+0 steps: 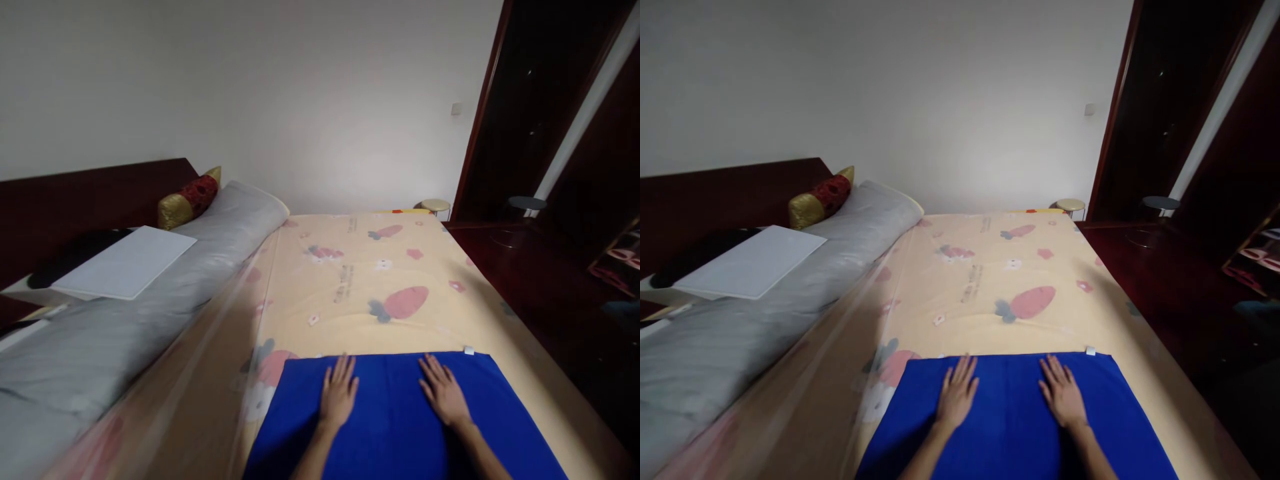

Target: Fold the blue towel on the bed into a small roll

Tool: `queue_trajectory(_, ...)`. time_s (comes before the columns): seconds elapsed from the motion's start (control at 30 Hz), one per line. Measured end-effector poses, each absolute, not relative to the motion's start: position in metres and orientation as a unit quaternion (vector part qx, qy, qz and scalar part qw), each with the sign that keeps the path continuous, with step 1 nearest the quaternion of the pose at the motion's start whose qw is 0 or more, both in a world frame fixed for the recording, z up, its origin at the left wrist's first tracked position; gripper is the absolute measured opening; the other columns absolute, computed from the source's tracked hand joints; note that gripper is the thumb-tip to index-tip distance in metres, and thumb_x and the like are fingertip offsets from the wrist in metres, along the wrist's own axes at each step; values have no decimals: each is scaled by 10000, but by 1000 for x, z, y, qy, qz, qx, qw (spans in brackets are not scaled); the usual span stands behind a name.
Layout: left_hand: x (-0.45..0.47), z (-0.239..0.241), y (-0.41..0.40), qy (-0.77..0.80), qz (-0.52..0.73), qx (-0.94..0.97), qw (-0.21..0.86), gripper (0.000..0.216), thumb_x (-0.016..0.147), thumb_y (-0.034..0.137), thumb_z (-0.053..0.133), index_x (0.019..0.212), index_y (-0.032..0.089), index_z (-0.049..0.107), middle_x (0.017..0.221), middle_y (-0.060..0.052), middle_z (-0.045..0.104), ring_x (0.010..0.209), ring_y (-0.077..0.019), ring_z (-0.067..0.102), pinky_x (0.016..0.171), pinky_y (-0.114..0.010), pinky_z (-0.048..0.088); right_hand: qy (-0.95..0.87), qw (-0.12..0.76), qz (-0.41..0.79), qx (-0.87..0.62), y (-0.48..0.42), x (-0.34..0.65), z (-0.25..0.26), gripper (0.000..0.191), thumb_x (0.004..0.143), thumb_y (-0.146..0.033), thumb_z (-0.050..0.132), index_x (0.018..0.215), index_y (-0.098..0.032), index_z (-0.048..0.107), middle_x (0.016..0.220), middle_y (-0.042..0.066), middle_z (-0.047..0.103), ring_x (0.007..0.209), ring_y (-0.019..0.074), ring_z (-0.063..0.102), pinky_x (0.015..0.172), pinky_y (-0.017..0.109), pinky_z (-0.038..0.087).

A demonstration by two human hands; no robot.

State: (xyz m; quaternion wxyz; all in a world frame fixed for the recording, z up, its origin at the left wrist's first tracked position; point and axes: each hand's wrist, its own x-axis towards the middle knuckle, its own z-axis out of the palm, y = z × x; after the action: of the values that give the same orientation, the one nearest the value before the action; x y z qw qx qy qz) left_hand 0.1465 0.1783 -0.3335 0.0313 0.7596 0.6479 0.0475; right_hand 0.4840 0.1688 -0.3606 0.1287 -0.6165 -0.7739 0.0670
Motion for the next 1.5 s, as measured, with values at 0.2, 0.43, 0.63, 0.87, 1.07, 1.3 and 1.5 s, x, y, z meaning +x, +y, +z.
queue_trajectory(0.2,25,-340,181,776,8,628,-58,560,976,423,196,1504,245,149,1594,-7,194,1469,-176,146,1190,-458,109,-689,99,-22,-718,163,617,-389,681,934,-603,197,1508,-237,199,1582,31,222,1459,226,178,1167,481,216)
queue_trajectory(0.43,26,-330,187,791,-53,609,-8,565,972,418,170,1506,242,117,1608,3,105,1477,-177,96,1188,-480,85,-681,69,-24,-729,165,619,-390,684,923,-589,151,1504,-235,225,1581,15,231,1462,202,166,1172,465,185)
queue_trajectory(0.63,68,-302,187,796,-54,602,11,548,954,306,237,1493,213,201,1590,-74,160,1474,-241,117,1151,-624,47,-575,153,-73,-801,155,557,-376,682,928,-466,96,1446,-114,364,1566,137,250,1454,279,190,1154,552,157)
queue_trajectory(0.87,229,-348,101,610,100,785,37,542,972,331,254,1485,300,79,1569,29,230,1440,-189,251,1172,-466,263,-740,170,59,-648,95,390,-371,520,964,-405,241,1437,-248,387,1538,32,310,1428,207,268,1153,439,269)
queue_trajectory(1.07,193,-351,58,618,117,776,56,527,966,402,276,1479,380,158,1562,65,232,1429,-184,280,1170,-458,278,-735,167,59,-654,75,436,-370,584,945,-529,275,1441,-239,379,1524,46,330,1412,235,295,1149,479,285)
queue_trajectory(1.3,35,-334,44,868,29,493,-52,547,929,332,269,1470,269,310,1546,-26,325,1438,-181,249,1159,-442,216,-624,227,8,-748,40,612,-405,650,852,-579,277,1447,-331,362,1480,9,417,1396,292,308,1086,554,355)
queue_trajectory(1.5,18,-335,36,875,-35,472,-97,551,939,349,203,1471,249,305,1576,-4,238,1440,-123,235,1165,-396,159,-619,217,8,-754,27,639,-427,747,837,-583,269,1476,-199,319,1524,77,343,1419,283,264,1109,527,327)
